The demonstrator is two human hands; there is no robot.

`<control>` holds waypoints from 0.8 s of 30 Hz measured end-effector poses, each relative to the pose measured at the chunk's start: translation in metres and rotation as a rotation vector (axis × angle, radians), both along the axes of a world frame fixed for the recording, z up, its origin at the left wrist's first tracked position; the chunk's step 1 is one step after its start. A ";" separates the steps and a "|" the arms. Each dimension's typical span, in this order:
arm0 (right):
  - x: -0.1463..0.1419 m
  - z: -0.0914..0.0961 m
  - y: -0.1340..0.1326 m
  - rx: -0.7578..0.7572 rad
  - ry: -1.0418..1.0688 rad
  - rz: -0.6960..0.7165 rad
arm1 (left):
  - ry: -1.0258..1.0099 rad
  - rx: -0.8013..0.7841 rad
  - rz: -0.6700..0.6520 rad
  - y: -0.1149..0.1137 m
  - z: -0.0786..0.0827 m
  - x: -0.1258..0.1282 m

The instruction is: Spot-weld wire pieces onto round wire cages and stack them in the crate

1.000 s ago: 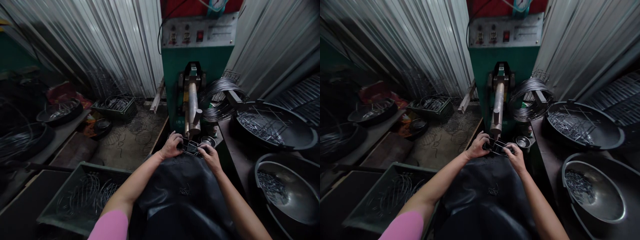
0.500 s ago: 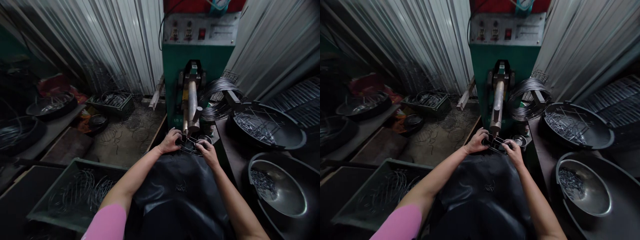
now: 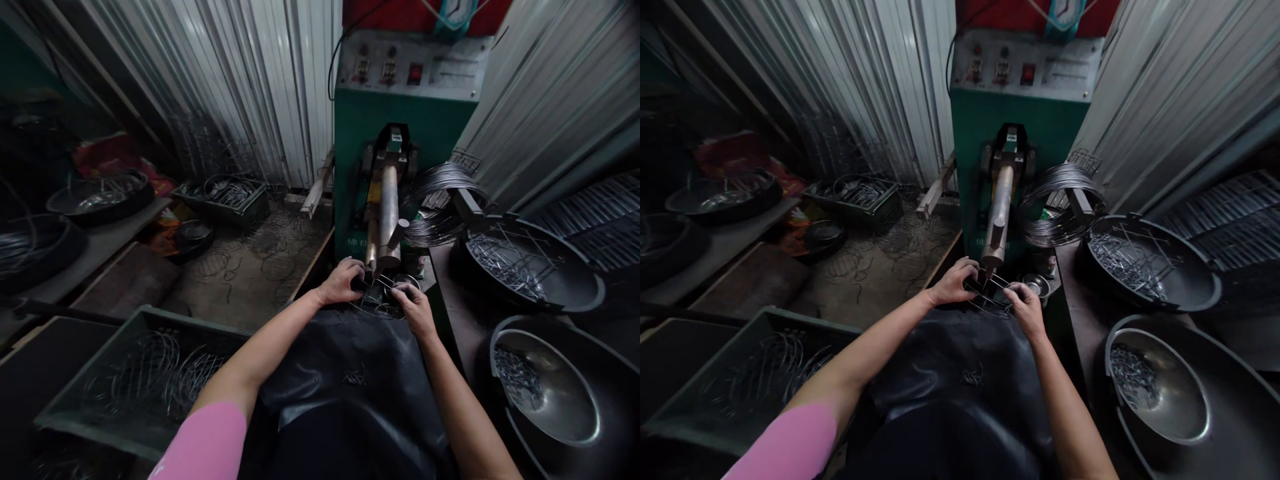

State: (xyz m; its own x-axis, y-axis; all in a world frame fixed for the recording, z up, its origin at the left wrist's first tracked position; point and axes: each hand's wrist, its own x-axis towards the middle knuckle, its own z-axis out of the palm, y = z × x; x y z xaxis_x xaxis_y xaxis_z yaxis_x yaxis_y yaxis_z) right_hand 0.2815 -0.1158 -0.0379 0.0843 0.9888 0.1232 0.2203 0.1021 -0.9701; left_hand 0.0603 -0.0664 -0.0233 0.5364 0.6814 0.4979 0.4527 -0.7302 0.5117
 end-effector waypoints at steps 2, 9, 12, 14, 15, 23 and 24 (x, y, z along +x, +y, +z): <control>0.000 -0.001 0.000 -0.008 -0.005 0.001 | -0.002 -0.006 -0.005 0.000 -0.001 0.000; -0.006 0.002 -0.004 -0.002 -0.004 -0.031 | 0.019 -0.032 -0.003 0.002 -0.004 -0.001; -0.009 0.005 -0.006 0.011 -0.019 -0.043 | 0.036 -0.039 -0.002 0.002 -0.003 -0.001; -0.009 0.005 -0.007 0.011 -0.027 -0.041 | 0.036 -0.033 -0.006 0.002 -0.002 -0.001; -0.009 0.005 -0.007 0.010 -0.028 -0.038 | 0.036 -0.031 -0.006 0.002 -0.002 -0.002; -0.006 0.003 -0.006 0.001 -0.043 0.003 | 0.033 -0.038 -0.006 0.003 -0.004 -0.001; -0.006 0.004 -0.007 0.009 -0.049 0.002 | 0.035 -0.040 -0.008 0.003 -0.005 -0.001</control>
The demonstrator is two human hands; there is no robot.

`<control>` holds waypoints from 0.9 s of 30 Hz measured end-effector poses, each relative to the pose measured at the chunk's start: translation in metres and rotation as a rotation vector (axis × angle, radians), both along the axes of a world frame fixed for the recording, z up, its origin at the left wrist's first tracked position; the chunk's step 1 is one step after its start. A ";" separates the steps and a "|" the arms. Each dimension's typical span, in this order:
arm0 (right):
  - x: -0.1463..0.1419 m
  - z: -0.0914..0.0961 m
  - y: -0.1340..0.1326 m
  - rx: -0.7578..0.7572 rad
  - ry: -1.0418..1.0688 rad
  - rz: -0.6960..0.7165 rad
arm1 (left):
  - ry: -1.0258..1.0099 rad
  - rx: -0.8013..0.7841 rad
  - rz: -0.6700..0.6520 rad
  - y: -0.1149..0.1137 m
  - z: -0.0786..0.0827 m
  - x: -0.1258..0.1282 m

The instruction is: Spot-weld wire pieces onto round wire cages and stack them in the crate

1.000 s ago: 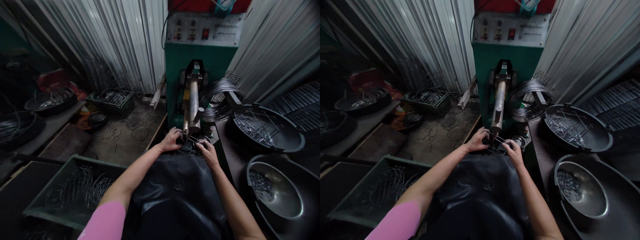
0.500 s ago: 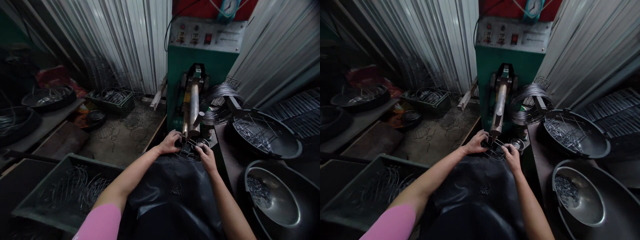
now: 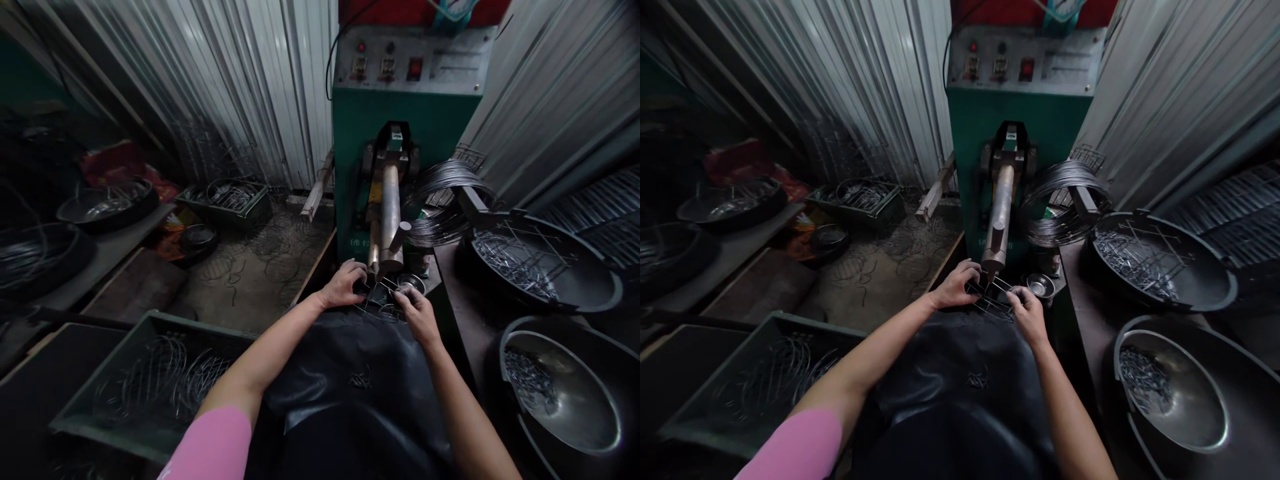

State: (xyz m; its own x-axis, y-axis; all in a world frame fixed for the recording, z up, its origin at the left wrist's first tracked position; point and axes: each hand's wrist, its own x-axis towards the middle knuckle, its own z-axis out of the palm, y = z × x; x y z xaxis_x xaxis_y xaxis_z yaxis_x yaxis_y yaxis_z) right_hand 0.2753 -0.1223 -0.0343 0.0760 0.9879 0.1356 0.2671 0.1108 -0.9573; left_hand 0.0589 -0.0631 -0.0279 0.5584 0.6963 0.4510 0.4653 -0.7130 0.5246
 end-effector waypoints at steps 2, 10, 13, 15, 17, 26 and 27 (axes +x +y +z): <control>0.000 0.002 0.000 0.009 -0.010 0.000 | 0.003 -0.002 -0.004 0.000 -0.001 0.000; 0.001 0.003 0.002 -0.051 -0.006 0.012 | -0.030 0.017 -0.028 -0.001 0.002 -0.001; 0.003 0.000 0.003 -0.054 -0.012 0.022 | -0.018 0.002 -0.032 0.000 0.003 -0.001; 0.004 0.000 0.004 -0.059 -0.009 0.030 | -0.005 -0.006 -0.029 0.000 0.004 -0.001; 0.004 0.001 0.004 -0.069 -0.001 0.035 | -0.003 -0.003 -0.029 0.000 0.004 0.000; 0.004 -0.009 -0.005 0.005 0.051 -0.104 | 0.005 0.000 -0.031 0.001 0.003 -0.003; 0.005 -0.013 -0.007 0.006 0.056 -0.138 | 0.011 -0.003 -0.032 0.002 0.002 -0.004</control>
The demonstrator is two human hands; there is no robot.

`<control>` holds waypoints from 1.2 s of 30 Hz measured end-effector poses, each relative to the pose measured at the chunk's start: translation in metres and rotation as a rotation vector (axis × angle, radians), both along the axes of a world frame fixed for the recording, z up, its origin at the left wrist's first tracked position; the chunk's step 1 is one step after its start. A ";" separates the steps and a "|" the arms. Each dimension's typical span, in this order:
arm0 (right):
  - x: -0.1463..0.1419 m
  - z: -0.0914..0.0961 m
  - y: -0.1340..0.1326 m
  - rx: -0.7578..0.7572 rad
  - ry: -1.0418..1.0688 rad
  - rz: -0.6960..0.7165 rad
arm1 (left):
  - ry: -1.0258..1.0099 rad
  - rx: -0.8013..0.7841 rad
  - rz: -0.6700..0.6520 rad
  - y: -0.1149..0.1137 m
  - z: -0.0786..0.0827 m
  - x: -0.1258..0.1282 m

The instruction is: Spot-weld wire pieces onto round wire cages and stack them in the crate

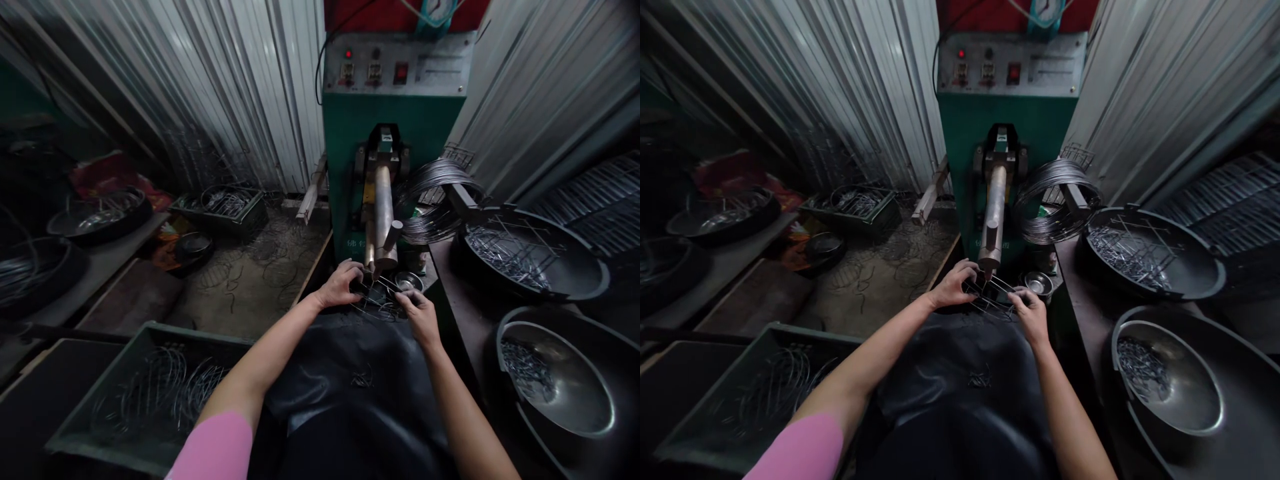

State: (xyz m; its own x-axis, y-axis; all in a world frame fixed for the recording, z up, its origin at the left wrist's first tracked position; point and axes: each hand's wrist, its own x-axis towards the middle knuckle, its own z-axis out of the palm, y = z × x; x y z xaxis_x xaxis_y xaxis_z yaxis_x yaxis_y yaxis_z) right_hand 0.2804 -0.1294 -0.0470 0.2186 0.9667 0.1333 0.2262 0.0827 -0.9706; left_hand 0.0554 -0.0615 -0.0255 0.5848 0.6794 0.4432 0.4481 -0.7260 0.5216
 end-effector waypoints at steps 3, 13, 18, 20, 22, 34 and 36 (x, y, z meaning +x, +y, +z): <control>0.001 -0.008 -0.007 -0.011 0.035 -0.056 | 0.014 0.003 0.006 -0.001 -0.001 -0.001; -0.010 -0.005 -0.015 0.043 0.061 -0.173 | 0.072 -0.039 0.079 -0.008 -0.001 0.000; -0.010 -0.005 -0.016 0.077 0.060 -0.160 | 0.071 -0.037 0.090 -0.007 -0.002 0.000; -0.010 -0.003 -0.016 0.088 0.073 -0.160 | 0.060 -0.038 0.092 -0.008 -0.002 0.001; -0.011 -0.002 -0.016 0.098 0.091 -0.159 | 0.053 -0.038 0.094 -0.008 -0.002 0.001; -0.002 -0.010 -0.017 0.045 0.167 -0.058 | 0.055 -0.064 0.099 -0.006 -0.005 -0.001; -0.001 -0.009 -0.017 0.046 0.152 -0.056 | 0.020 -0.065 0.078 -0.006 -0.006 -0.001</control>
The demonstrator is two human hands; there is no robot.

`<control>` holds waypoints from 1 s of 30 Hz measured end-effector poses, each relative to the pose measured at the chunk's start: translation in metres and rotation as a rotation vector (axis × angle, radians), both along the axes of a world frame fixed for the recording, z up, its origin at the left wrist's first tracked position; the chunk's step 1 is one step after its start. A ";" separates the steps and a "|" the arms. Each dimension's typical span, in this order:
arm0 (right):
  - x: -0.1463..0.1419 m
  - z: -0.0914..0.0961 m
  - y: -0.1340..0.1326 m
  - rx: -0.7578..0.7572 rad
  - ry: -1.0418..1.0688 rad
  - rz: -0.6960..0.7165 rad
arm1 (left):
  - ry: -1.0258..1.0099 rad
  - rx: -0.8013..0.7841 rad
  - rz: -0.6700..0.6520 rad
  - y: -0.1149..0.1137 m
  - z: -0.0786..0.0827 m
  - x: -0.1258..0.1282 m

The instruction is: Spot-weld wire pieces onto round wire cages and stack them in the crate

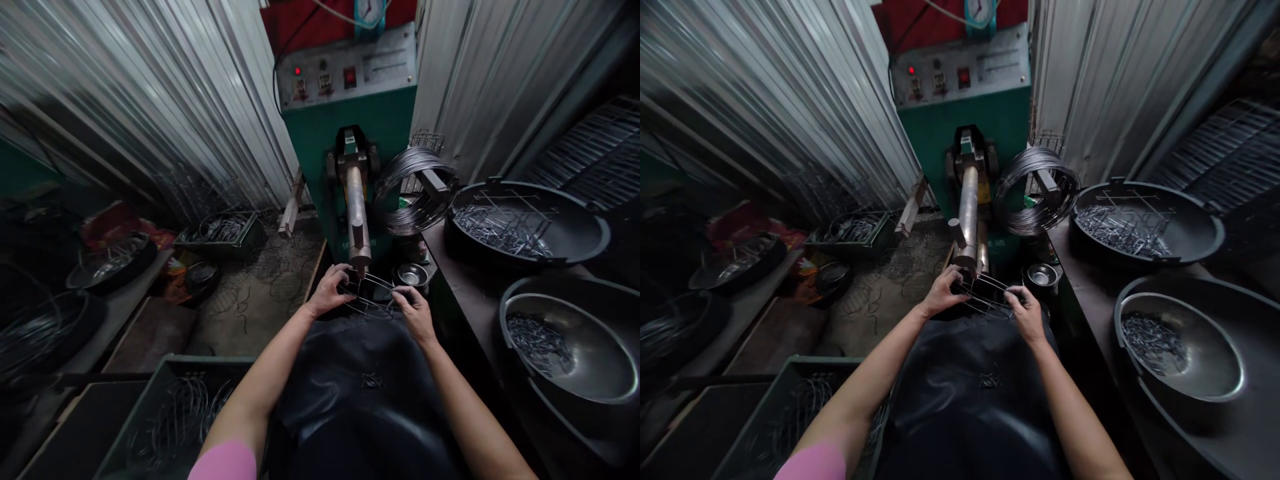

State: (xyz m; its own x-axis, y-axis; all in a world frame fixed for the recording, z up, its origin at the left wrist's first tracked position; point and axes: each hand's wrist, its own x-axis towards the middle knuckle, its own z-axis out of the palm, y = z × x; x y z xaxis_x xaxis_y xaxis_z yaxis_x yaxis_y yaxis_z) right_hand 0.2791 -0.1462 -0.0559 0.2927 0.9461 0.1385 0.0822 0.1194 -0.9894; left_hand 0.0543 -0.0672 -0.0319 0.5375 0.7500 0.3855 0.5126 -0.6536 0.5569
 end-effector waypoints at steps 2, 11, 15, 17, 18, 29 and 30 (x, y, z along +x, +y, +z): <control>0.000 0.001 0.000 0.017 -0.028 -0.012 | -0.038 0.015 -0.028 0.001 -0.001 0.000; 0.011 -0.033 -0.009 0.046 0.040 -0.050 | -0.021 0.188 0.079 -0.016 -0.002 -0.002; 0.027 -0.051 -0.010 -0.006 0.029 0.015 | -0.175 0.293 0.281 -0.068 -0.026 0.014; 0.033 -0.055 -0.008 -0.014 0.023 0.069 | -0.202 0.167 0.335 -0.092 -0.044 0.034; 0.035 -0.056 -0.007 -0.015 0.024 0.088 | -0.199 0.115 0.347 -0.101 -0.053 0.045; 0.017 -0.033 -0.048 0.004 -0.011 0.107 | -0.405 -0.118 0.344 -0.102 -0.071 0.088; 0.013 -0.029 -0.052 0.007 -0.034 0.111 | -0.443 -0.154 0.304 -0.102 -0.069 0.083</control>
